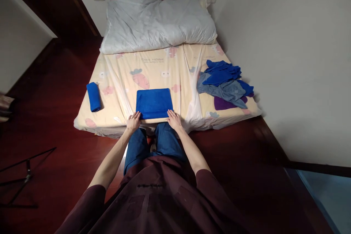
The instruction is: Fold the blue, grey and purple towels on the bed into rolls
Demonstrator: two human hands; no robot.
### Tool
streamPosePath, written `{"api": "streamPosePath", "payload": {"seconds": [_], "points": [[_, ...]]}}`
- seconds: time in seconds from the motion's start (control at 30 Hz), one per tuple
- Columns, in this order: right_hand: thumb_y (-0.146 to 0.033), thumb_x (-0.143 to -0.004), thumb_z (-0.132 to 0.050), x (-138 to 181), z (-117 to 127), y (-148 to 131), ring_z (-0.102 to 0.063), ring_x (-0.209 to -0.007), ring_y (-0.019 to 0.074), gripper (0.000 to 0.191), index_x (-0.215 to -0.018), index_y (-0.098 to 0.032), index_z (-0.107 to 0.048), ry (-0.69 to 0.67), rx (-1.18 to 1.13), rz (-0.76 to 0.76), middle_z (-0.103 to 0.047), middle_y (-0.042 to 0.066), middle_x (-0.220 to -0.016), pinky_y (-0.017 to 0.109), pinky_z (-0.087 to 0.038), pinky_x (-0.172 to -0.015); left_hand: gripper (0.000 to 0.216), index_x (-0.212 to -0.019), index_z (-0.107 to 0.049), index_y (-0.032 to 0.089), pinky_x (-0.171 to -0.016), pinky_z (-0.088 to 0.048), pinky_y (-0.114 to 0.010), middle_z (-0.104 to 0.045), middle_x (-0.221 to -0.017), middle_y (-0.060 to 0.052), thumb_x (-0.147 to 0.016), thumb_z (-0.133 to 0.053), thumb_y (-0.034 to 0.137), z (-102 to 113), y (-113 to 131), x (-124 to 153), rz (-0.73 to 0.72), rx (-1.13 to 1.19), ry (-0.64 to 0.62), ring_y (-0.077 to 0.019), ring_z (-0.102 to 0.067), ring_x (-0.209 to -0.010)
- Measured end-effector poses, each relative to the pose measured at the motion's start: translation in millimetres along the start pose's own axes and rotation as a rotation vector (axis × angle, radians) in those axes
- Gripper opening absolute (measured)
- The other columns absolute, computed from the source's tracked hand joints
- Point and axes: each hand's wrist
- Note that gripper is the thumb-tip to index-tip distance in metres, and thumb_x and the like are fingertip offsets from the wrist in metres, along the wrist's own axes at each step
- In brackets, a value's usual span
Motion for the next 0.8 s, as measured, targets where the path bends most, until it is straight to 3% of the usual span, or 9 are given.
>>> {"api": "streamPosePath", "payload": {"seconds": [0.27,0.5,0.67,0.8], "points": [[-0.005,-0.095,-0.042,-17,5,-17,-0.048,-0.146,0.0262,0.056,-0.149,-0.011,-0.054,-0.026,0.084,-0.092,-0.053,0.015,-0.154,0.043,-0.042,-0.116,0.058,-0.148,-0.055,0.012,-0.115,-0.038,-0.059,-0.048,-0.156,-0.022,-0.094,-0.034,0.004,-4,5,-14,-0.002,-0.068,-0.016,-0.0360,-0.044,-0.146],[-0.001,-0.095,-0.039,-27,7,-18,-0.050,-0.144,0.0281,0.054,-0.143,-0.015,-0.061,-0.072,0.135,-0.100,-0.056,0.015,-0.152,0.046,-0.040,-0.114,0.055,-0.143,-0.058,0.012,-0.114,-0.039,-0.059,-0.051,-0.153,-0.023,-0.094,-0.035,0.003,-5,-3,-18,-0.031,-0.030,-0.013,-0.0358,-0.047,-0.144],[-0.005,-0.095,-0.046,-11,2,-4,-0.053,-0.141,0.0275,0.048,-0.137,-0.015,-0.065,-0.045,0.005,-0.056,-0.059,0.015,-0.149,0.046,-0.040,-0.114,0.056,-0.140,-0.062,0.016,-0.115,-0.041,-0.056,-0.054,-0.151,-0.020,-0.090,-0.042,0.001,-12,-17,-2,-0.068,0.107,0.017,-0.0336,-0.050,-0.143],[-0.007,-0.086,-0.054,3,-9,15,-0.062,-0.126,0.0253,0.046,-0.126,-0.018,-0.073,0.121,-0.235,-0.099,-0.071,0.013,-0.131,0.043,-0.044,-0.112,0.055,-0.134,-0.066,0.019,-0.115,-0.047,-0.044,-0.063,-0.144,-0.011,-0.084,-0.050,0.005,-22,-36,10,-0.045,0.352,0.071,-0.0270,-0.057,-0.135]]}}
Point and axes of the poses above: each hand's wrist, its own x-axis away from the middle knuckle, its own z-axis out of the back of the hand, y = z × x
